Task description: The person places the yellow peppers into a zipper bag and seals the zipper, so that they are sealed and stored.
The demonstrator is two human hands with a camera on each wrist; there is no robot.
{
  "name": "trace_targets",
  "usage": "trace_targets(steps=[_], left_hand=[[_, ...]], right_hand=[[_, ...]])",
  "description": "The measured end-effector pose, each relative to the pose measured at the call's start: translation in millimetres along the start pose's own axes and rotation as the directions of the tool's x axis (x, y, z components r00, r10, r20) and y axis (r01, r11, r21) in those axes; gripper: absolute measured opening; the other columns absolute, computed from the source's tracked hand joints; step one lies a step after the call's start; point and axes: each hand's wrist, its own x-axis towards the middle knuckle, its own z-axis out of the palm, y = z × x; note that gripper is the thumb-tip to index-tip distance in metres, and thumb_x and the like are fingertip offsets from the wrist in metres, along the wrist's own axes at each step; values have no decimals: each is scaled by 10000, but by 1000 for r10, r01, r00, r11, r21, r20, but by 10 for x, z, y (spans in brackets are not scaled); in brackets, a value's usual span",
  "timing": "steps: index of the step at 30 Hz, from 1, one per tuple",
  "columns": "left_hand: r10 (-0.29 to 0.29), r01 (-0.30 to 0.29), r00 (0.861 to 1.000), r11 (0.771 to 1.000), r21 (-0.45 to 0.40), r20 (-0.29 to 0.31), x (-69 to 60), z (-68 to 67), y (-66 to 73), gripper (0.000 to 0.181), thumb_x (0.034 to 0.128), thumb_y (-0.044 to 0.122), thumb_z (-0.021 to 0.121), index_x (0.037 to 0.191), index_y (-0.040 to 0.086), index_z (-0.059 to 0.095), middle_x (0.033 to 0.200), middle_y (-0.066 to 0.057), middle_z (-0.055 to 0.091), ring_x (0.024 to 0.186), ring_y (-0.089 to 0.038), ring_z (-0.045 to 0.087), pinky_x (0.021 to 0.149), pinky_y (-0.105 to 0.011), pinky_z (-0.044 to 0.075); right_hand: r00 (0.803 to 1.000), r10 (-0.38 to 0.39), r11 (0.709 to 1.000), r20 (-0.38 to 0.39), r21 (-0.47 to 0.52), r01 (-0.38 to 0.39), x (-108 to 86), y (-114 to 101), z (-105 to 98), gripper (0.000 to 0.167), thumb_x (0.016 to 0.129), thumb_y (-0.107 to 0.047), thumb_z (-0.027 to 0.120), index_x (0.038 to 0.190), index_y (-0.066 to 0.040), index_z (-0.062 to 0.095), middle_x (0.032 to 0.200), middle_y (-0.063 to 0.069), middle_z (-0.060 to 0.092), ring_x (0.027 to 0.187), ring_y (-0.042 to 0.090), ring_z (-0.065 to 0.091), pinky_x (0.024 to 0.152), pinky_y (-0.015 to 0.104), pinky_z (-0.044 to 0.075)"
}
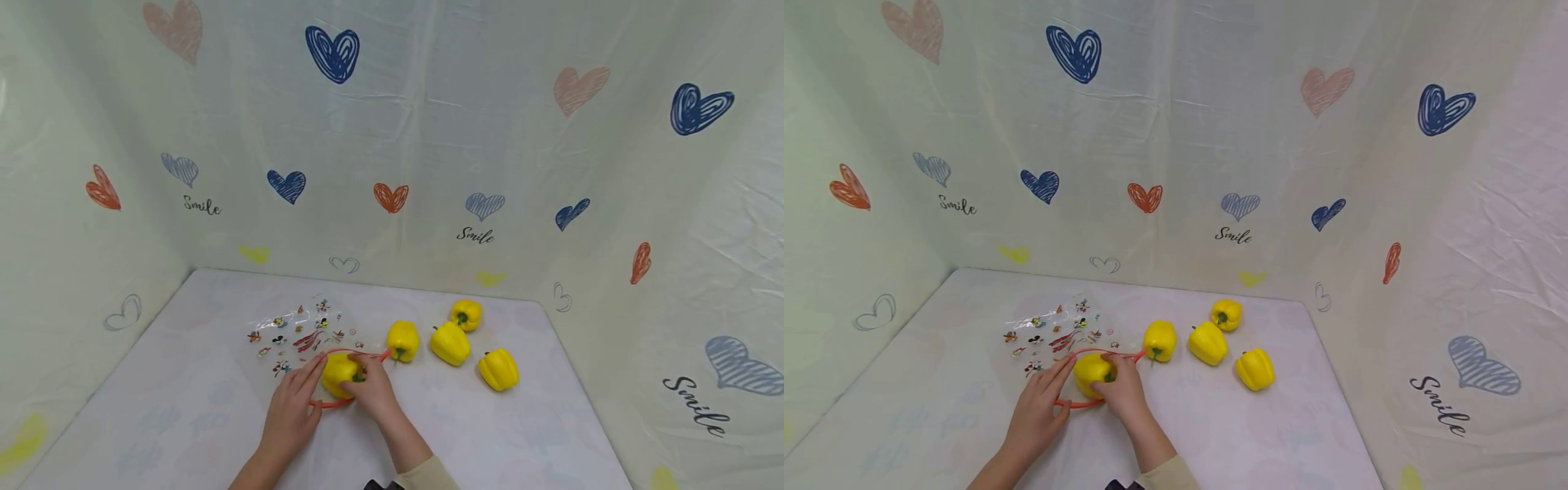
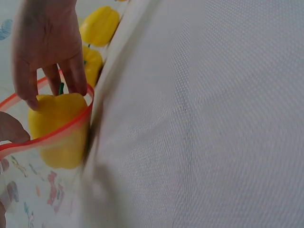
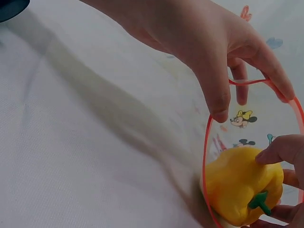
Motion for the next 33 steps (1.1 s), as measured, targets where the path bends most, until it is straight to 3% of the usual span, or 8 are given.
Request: trace_targets(steps=[7,22,29,33], left_hand=[[-1,1,1000,1000,-2,-14,-24,21,-18,849,583,-61,869,1365,36,554,1404,-86,515,1059,-292,503,881,-475,507],[12,-13,999,1000,-22,-52,-28,56,-44,872,558,-71,882,1361,40,560,1410,-66,521,1079,-273,508,880,-459,507],[20,-23,998,999,-35,-61,-27,44,-58,871,576,-60,876,1376,47,548,1428,-52,506,1084,-275,510,885,-444,502],[21,-24,998,999,-36,-64,-29,32,-60,878,570,-60,878,1376,45,547,1431,-55,505,1081,-267,508,880,-440,504]], right_hand=[[1000,-17,1000,1,-16,17,32,-2,54,493,828,-155,770,1290,-106,607,1290,108,522,1167,300,504,1010,495,444],[1000,-23,996,-3,-81,23,216,-30,118,527,820,-198,792,1262,6,590,1276,172,574,1170,340,530,997,512,446],[1000,2,997,10,-74,-1,315,-60,139,470,812,-176,799,1238,-58,636,1242,104,615,1063,246,568,894,402,535],[1000,-4,998,4,-57,4,370,-61,160,458,815,-156,796,1239,-89,638,1268,91,591,1072,244,562,898,391,535]])
